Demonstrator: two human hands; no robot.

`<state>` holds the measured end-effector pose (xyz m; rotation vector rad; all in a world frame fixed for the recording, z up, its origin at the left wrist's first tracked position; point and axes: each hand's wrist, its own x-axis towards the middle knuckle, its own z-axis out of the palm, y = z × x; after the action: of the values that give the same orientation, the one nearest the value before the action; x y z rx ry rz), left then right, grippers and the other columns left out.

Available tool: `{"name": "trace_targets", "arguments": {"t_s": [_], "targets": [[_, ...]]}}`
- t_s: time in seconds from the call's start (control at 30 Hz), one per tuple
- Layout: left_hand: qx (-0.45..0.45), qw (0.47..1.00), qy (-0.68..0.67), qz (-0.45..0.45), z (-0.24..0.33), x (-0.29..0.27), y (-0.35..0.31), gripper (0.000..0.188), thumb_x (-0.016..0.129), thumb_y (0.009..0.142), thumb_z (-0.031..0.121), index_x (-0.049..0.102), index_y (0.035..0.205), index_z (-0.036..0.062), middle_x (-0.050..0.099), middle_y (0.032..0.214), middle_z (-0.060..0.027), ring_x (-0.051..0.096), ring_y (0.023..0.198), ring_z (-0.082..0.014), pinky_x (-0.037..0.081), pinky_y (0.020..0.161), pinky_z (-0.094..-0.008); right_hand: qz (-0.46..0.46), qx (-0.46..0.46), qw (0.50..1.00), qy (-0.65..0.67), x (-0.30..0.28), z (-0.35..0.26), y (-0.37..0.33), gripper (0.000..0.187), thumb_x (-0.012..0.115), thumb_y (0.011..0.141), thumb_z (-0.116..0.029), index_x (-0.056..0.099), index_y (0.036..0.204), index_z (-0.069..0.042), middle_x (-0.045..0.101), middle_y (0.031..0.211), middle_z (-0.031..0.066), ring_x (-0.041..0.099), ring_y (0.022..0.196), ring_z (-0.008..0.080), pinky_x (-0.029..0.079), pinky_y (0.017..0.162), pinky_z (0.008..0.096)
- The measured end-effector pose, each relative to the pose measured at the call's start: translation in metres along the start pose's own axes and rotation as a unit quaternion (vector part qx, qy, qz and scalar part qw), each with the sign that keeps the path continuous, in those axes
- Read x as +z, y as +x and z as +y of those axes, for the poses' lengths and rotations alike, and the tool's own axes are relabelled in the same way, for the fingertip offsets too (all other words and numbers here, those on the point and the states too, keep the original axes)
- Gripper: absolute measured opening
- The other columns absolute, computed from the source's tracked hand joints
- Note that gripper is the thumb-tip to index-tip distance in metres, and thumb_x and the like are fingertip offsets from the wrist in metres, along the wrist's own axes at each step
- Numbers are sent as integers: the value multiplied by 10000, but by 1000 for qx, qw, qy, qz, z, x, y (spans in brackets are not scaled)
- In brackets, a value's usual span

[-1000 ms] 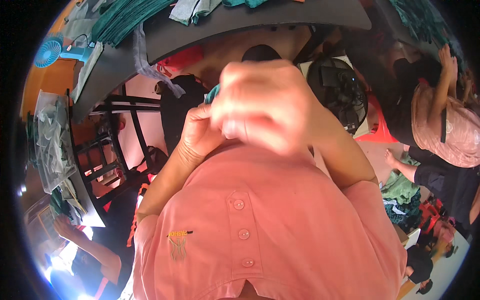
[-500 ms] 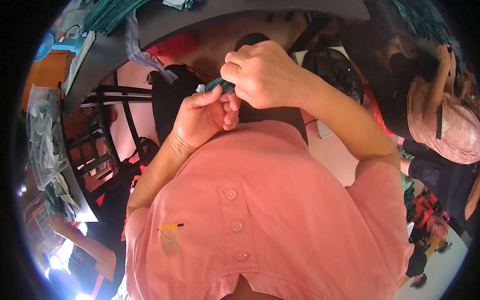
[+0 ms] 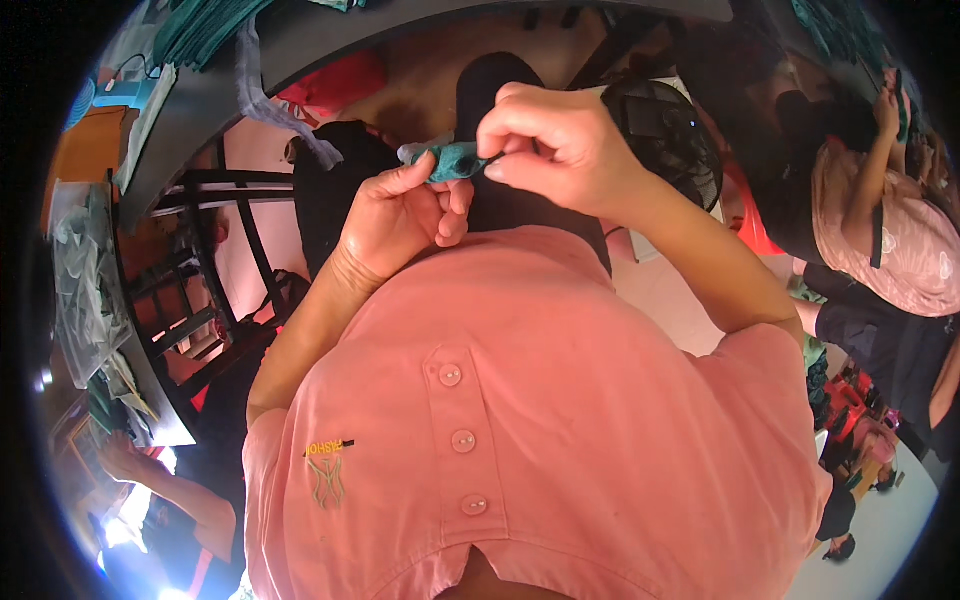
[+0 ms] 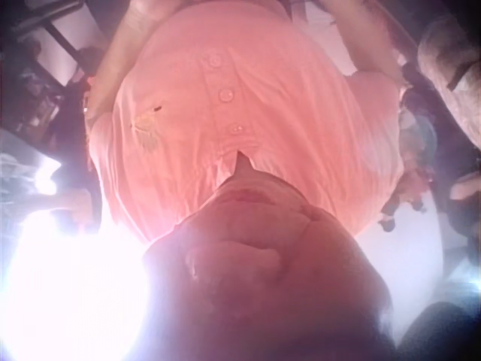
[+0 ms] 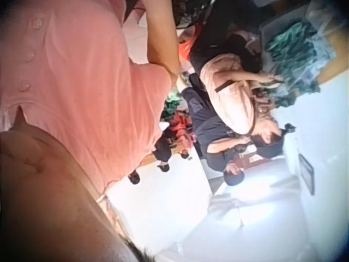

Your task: The recorder is manually turning small green fabric pieces inside out and sorting them on a table.

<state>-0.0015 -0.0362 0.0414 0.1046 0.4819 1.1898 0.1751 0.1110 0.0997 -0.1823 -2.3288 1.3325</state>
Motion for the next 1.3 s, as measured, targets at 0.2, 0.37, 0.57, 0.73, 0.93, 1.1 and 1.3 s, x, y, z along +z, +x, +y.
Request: {"name": "trace_targets", "arguments": {"t_s": [0.2,0.37,0.57,0.73,0.93,1.1,1.3], "targets": [[16,997,64,33,-7,7,-3,220,614,925,230,631,944,12,650,810,-92,573,629,-202,445,612,-334,11,-83,993,-88,8,12,1,225,697,693,92,604,865,-21,559,767,59,536,604,143,410,510,262],[16,999,15,33,-10,8,-4,224,605,928,235,628,937,12,649,803,-95,574,623,-202,446,602,-330,44,-146,980,-128,13,9,5,201,656,647,78,603,795,-47,536,729,50,554,568,192,425,483,292],[27,998,39,44,-10,7,-6,219,597,932,227,624,950,11,653,808,-100,576,620,-206,447,596,-332,24,-126,984,-125,15,13,4,195,651,640,60,582,788,-46,547,728,52,560,570,198,423,480,310],[30,996,59,54,-12,8,-5,228,606,927,221,627,952,-5,656,810,-109,584,629,-216,448,598,-334,-29,-131,983,-125,20,19,2,198,612,652,95,536,788,-27,514,694,64,523,557,207,398,475,313],[19,994,81,73,-9,8,-7,242,627,919,217,640,900,-25,660,806,-122,589,637,-221,453,593,-328,-49,-83,984,-152,26,22,-5,135,605,686,13,487,720,-45,514,671,71,526,569,252,405,494,354],[6,994,54,91,-15,7,-7,283,661,901,278,640,906,-4,653,782,-110,581,611,-200,449,570,-304,-148,293,916,230,24,-12,-23,126,623,634,-69,509,673,-32,509,581,28,481,554,102,332,495,284],[86,976,158,124,-6,3,-5,320,676,881,318,638,820,6,630,732,-85,536,539,-174,421,513,-301,-13,412,887,206,5,-2,-17,350,628,862,-387,592,762,-54,526,608,3,517,537,93,344,509,227]]}}
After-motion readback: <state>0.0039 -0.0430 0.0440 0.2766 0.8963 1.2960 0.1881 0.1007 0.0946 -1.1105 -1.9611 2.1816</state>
